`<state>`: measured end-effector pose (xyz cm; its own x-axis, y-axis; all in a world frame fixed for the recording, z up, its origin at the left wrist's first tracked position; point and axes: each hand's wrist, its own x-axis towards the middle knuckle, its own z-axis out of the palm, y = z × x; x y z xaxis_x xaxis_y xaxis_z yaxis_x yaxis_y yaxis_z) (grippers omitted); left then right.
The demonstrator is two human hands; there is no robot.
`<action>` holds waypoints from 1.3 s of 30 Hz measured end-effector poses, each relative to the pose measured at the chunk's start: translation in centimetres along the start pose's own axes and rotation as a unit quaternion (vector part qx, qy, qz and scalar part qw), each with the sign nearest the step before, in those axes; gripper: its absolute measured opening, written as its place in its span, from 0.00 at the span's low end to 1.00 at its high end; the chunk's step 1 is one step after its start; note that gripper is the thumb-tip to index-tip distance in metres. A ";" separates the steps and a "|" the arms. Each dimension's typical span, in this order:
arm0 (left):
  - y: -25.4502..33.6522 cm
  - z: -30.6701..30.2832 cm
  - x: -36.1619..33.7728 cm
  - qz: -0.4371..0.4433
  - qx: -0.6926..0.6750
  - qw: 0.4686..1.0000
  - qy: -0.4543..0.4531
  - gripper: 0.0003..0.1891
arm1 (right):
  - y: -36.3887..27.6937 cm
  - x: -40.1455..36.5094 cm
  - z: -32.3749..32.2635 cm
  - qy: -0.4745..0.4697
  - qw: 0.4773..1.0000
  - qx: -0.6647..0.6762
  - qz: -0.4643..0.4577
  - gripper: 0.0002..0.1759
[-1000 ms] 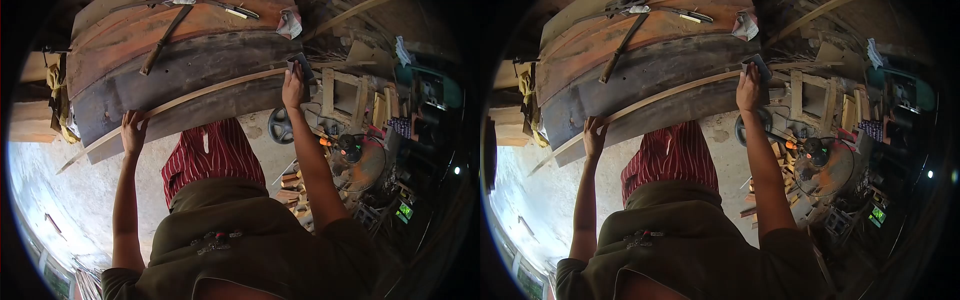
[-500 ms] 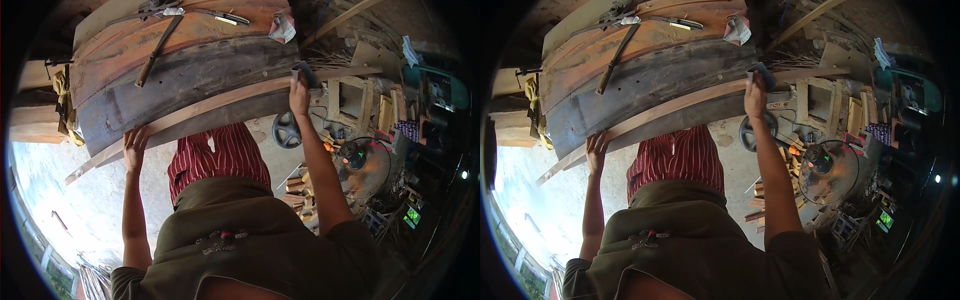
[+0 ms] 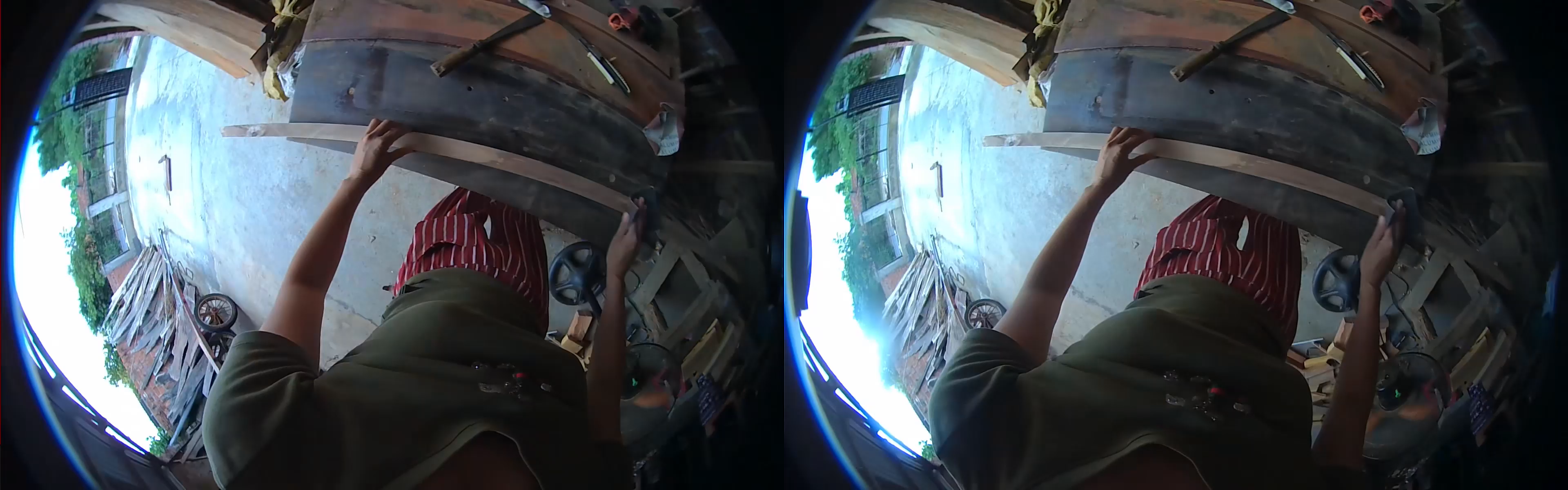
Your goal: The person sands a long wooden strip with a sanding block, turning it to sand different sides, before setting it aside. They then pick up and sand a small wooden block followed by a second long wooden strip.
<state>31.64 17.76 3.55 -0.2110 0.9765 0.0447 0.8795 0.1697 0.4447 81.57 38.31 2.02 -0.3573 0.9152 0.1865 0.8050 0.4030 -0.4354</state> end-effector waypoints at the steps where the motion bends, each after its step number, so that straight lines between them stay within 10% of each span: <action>1: -0.1 0.0 0.0 -0.016 0.004 1.000 -0.017 0.21 | 2.5 0.4 -0.8 0.013 0.998 0.010 0.068 0.25; 4: 0.0 -0.2 0.1 -0.035 -0.015 0.999 -0.020 0.22 | 2.5 1.2 0.3 0.028 0.998 -0.033 0.050 0.25; 13: -1.3 -0.4 0.1 0.014 0.007 0.999 -0.031 0.21 | -24.6 0.2 10.9 -0.228 0.912 0.103 -0.326 0.26; 25: -17.3 -10.8 -7.5 -0.119 0.179 0.976 -0.034 0.26 | -9.7 -0.5 4.4 -0.037 0.999 0.003 -0.021 0.23; 33: -2.4 -1.9 -0.5 0.031 0.034 0.998 -0.043 0.30 | -25.8 0.6 12.7 -0.179 0.935 0.099 -0.290 0.26; 39: 3.8 3.1 1.8 0.041 -0.038 0.998 -0.039 0.34 | -10.9 4.0 7.0 0.020 0.998 0.017 -0.065 0.21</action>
<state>35.98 20.58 2.52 -0.1038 0.9945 0.0153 0.8570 0.0816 0.5089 68.05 37.53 1.40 -0.4373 0.8553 0.2779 0.7372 0.5179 -0.4341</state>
